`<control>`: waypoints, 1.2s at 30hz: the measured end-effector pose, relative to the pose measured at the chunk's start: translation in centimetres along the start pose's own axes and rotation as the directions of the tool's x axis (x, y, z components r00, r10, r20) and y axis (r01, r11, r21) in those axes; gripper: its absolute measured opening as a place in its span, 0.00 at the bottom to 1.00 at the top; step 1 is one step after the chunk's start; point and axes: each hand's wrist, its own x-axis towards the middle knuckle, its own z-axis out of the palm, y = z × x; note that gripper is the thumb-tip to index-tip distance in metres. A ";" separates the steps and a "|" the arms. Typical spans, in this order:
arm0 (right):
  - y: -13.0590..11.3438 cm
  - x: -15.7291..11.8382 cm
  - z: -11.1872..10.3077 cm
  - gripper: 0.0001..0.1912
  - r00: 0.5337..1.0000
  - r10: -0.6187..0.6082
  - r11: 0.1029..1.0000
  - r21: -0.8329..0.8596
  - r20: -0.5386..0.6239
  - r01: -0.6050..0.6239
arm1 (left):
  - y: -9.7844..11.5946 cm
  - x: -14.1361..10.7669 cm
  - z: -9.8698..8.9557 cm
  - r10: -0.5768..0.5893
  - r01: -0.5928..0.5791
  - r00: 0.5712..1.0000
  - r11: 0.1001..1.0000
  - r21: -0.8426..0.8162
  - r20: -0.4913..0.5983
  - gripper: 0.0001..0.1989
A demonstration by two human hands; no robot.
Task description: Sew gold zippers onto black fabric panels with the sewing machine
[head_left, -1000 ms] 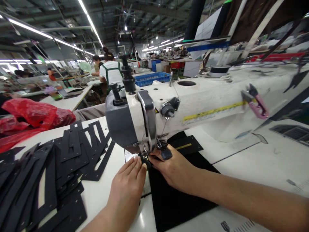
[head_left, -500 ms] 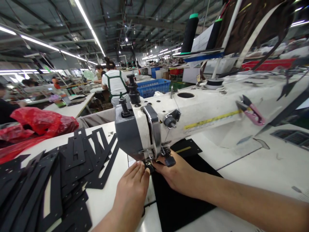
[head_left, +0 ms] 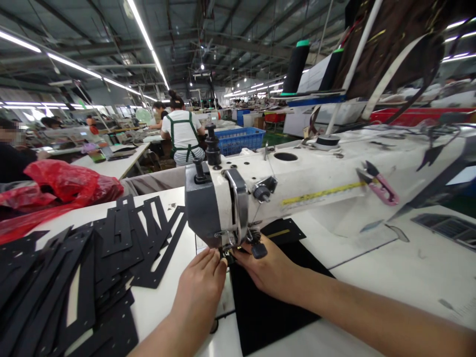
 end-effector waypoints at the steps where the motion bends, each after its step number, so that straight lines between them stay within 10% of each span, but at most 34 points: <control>1: 0.1 0.0 0.1 0.11 1.000 -0.002 1.000 0.000 -0.008 0.002 | 0.0 0.0 0.1 -0.005 0.005 1.000 1.000 0.003 -0.011 0.16; 27: -0.5 -0.1 0.3 0.15 0.985 0.043 0.992 0.127 -0.165 -0.022 | -0.1 -0.6 0.6 -0.072 0.068 0.997 0.992 -0.107 -0.041 0.15; 33: -0.2 -0.8 0.4 0.10 0.986 0.103 0.994 -0.009 -0.128 -0.105 | -0.1 -0.9 -0.7 -0.225 0.217 0.974 0.941 -0.260 -0.001 0.12; 36: -0.2 -2.9 -0.6 0.12 0.991 0.030 0.980 -0.193 -0.130 -0.055 | 0.9 -1.5 -2.6 -0.419 0.438 0.894 0.741 -0.509 0.160 0.11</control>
